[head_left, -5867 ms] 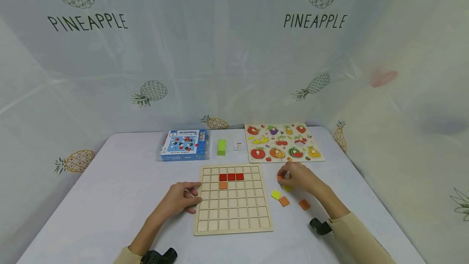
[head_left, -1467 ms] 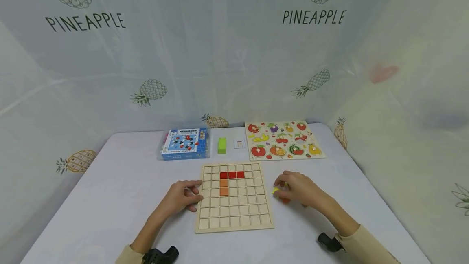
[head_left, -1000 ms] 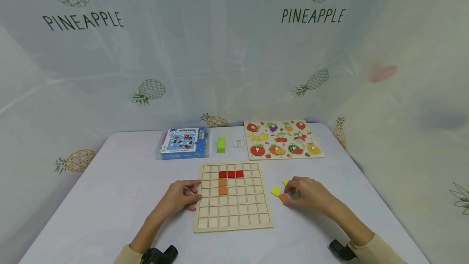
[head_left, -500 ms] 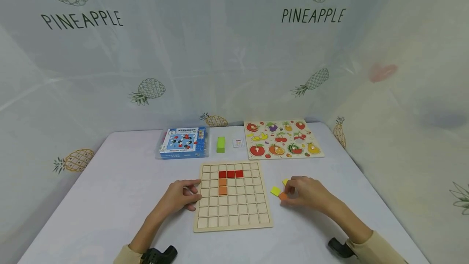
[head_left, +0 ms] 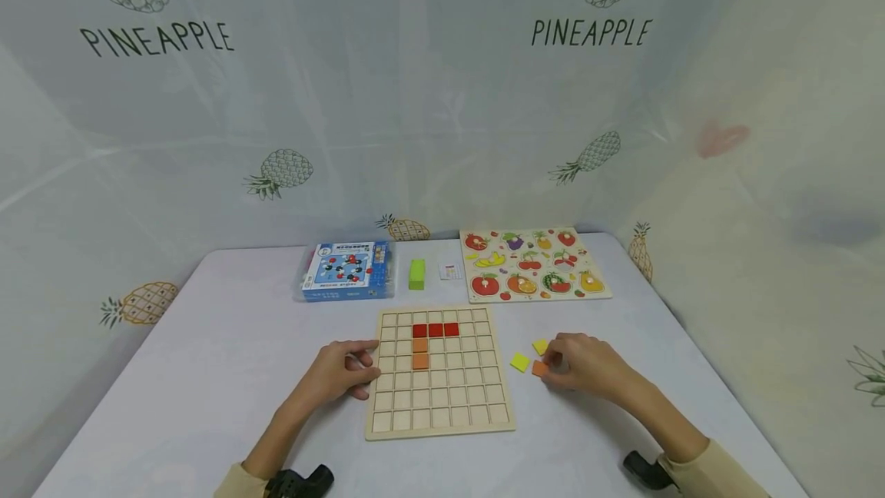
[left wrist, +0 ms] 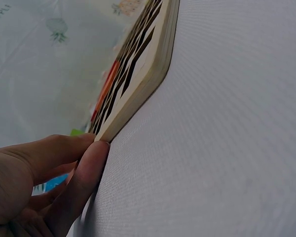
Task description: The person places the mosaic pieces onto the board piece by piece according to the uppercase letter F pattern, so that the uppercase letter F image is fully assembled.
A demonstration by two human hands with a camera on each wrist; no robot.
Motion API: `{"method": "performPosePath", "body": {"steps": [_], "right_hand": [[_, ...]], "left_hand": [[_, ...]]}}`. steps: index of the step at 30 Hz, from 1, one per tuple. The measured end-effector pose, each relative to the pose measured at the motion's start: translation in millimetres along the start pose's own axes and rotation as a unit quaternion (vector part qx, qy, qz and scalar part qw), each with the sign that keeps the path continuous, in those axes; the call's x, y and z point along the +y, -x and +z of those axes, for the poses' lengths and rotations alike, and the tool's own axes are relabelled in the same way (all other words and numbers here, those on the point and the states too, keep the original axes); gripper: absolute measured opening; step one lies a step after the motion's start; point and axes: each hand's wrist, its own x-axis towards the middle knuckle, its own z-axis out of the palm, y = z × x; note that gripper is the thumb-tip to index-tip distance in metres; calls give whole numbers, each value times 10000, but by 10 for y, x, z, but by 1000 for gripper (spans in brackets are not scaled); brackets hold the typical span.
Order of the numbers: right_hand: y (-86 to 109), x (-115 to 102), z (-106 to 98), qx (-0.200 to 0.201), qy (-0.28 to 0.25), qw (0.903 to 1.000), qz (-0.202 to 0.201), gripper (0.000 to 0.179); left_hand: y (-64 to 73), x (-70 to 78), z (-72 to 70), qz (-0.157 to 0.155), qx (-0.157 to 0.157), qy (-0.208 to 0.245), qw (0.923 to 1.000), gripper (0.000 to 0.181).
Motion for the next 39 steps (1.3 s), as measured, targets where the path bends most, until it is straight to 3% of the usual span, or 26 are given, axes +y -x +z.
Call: {"method": "performPosePath", "body": {"steps": [8,20,39], "right_hand": [[-41,-19,-43,204,-144,9995,-182,18],[-244,-276,-132,311,-39,9990,-309,17],[-566,-782,97,42,-279,9947,-990,20]], "left_hand": [[-6,6,-15,75,6,-73,9999,51],[-25,12,-29,120,-6,-6,9999,51],[-15,-33,-9,3,-66,146,9999,52]]}}
